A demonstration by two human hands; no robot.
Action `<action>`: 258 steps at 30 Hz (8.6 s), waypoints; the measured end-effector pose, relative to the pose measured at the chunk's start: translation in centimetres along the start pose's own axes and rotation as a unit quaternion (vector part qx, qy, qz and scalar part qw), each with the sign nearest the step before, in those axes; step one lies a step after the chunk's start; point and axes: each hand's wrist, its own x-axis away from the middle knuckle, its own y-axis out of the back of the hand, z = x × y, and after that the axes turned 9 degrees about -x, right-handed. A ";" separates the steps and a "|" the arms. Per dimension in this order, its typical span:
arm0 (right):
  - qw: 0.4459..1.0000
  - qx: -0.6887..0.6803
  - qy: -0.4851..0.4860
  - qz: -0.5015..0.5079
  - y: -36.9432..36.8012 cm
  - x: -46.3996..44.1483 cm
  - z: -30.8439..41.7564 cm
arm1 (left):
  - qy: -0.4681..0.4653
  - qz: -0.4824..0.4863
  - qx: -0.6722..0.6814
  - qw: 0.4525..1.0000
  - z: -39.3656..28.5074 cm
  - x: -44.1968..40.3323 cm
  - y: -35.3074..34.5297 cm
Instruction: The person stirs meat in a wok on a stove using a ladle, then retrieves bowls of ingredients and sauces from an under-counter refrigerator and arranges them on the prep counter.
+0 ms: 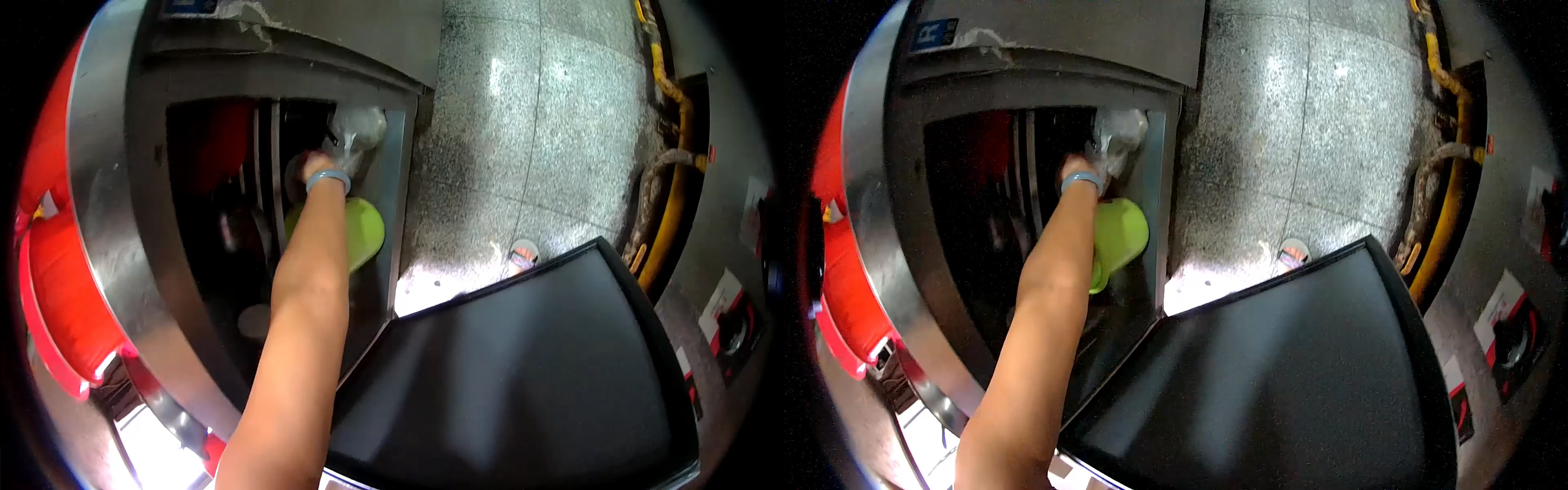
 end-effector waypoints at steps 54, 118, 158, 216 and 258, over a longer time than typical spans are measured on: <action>0.857 -0.439 -0.252 0.100 -3.9 -4.1 7.9 | 0.263 0.068 0.942 0.196 -1.1 14.4 7.2; 0.550 -0.352 -0.173 0.737 5.7 -4.3 36.0 | 0.151 0.069 0.889 0.427 49.0 56.8 25.2; 0.590 -0.307 0.091 0.741 -39.9 -68.2 63.6 | 0.118 0.119 0.946 0.279 15.9 20.1 64.7; 0.675 -0.490 -0.122 0.537 -17.8 -38.3 40.1 | 0.029 0.248 0.940 0.232 8.0 18.9 61.9; 0.718 -0.606 -0.343 0.026 -20.7 -39.8 17.3 | 0.111 0.327 0.872 0.346 1.5 21.2 47.4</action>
